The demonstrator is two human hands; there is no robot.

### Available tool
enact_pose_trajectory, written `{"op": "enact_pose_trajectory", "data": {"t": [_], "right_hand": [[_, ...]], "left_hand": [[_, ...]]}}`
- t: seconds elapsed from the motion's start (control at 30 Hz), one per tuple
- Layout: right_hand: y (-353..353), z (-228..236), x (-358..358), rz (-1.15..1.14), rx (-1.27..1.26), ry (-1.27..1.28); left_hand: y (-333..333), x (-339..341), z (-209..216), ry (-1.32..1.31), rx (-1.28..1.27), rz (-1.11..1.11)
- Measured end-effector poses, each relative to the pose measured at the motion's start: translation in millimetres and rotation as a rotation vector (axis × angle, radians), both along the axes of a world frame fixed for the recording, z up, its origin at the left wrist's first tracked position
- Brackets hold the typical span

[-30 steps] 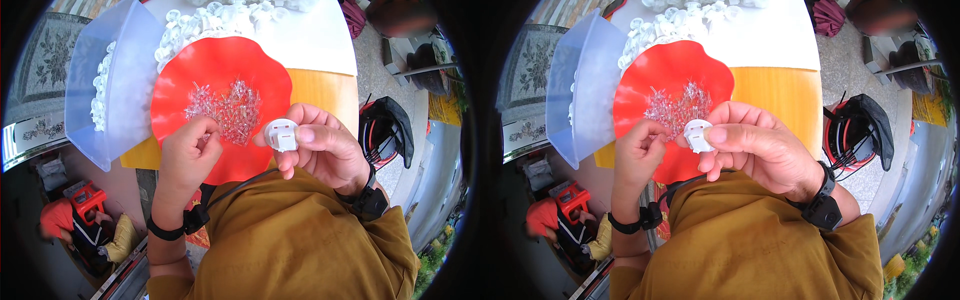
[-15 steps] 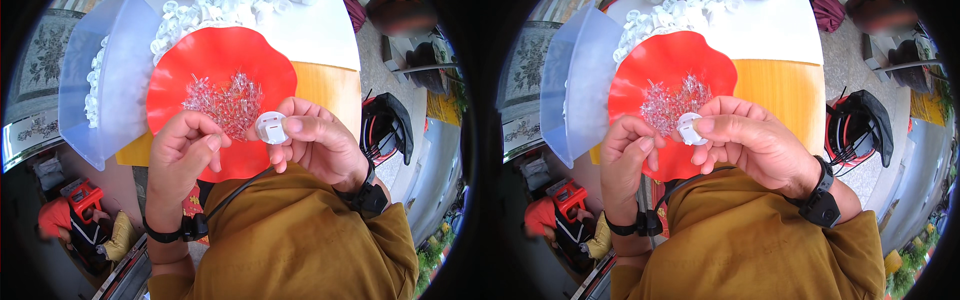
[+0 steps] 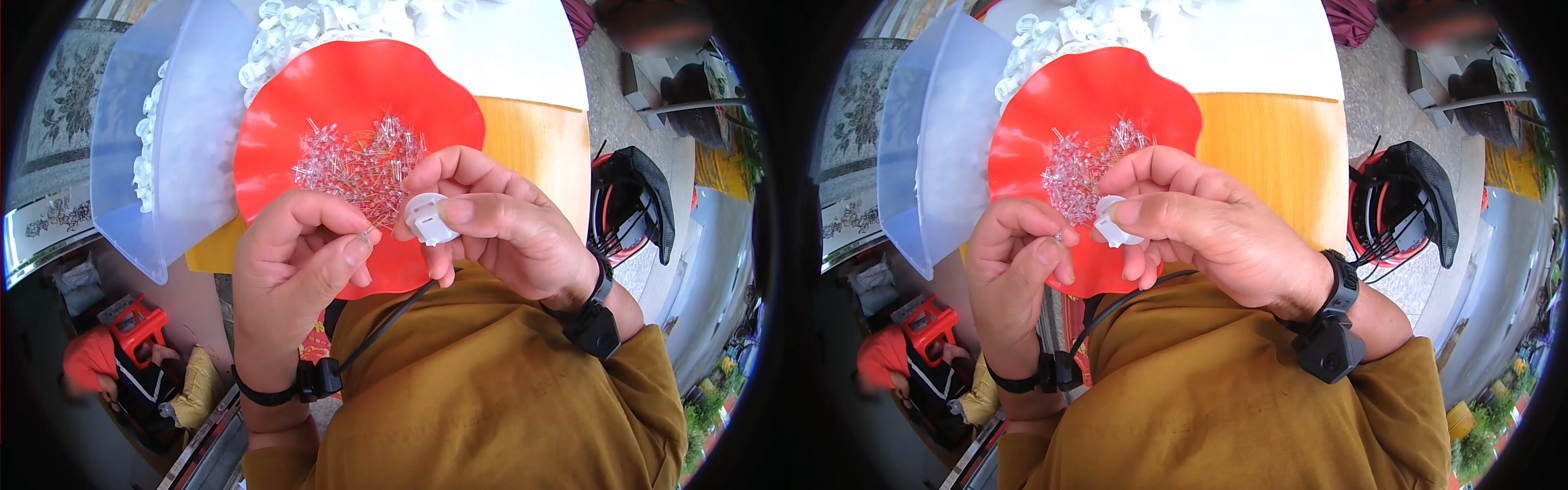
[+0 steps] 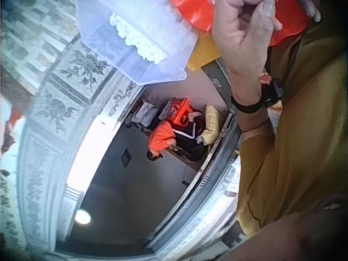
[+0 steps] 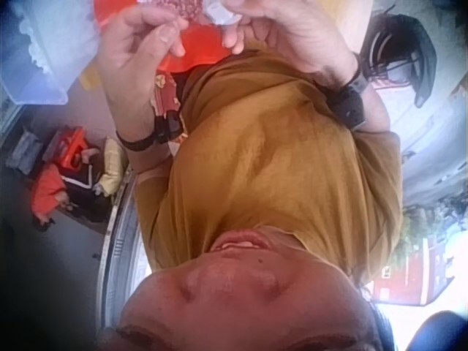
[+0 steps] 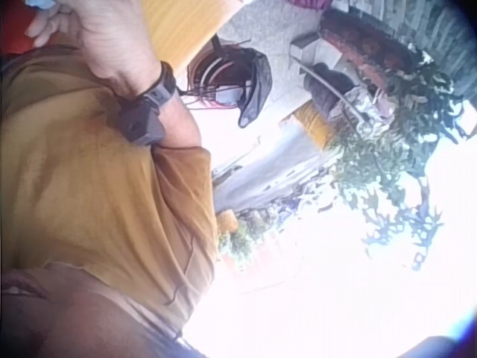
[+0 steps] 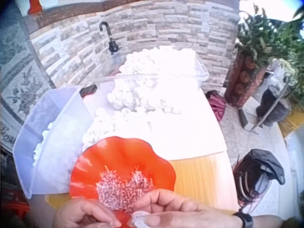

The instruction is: Assembling small LED lights into white plastic housing components.

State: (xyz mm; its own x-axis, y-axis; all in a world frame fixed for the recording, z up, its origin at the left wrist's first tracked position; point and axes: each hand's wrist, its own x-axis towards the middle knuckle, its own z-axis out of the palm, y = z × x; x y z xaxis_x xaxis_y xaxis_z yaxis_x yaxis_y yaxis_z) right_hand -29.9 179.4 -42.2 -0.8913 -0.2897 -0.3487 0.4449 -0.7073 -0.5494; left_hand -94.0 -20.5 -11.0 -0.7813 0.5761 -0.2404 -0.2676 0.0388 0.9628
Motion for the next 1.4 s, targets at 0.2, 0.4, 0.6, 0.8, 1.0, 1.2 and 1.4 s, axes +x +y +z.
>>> {"op": "enact_pose_trajectory", "data": {"t": [0.2,0.4,0.6,0.8,1.0,1.2,1.4], "right_hand": [[-6,4,-6,0.022,-0.034,-0.014],[-12,14,-8,0.098,0.140,-0.007],[-16,6,-7,0.051,0.272,0.132],[-17,5,-8,-0.004,0.288,0.163],[-14,7,-9,-0.020,0.329,0.162],[-13,11,-9,0.021,0.263,0.064],[-10,9,-11,0.075,0.094,-0.020]], "left_hand": [[2,6,6,0.114,-0.027,0.036],[4,7,3,0.318,-0.129,-0.012],[5,9,2,0.374,-0.173,-0.013],[7,10,4,0.397,-0.202,0.012],[3,10,5,0.421,-0.250,0.049],[1,5,0,0.630,-0.326,0.091],[6,13,3,0.893,-0.279,0.018]]}}
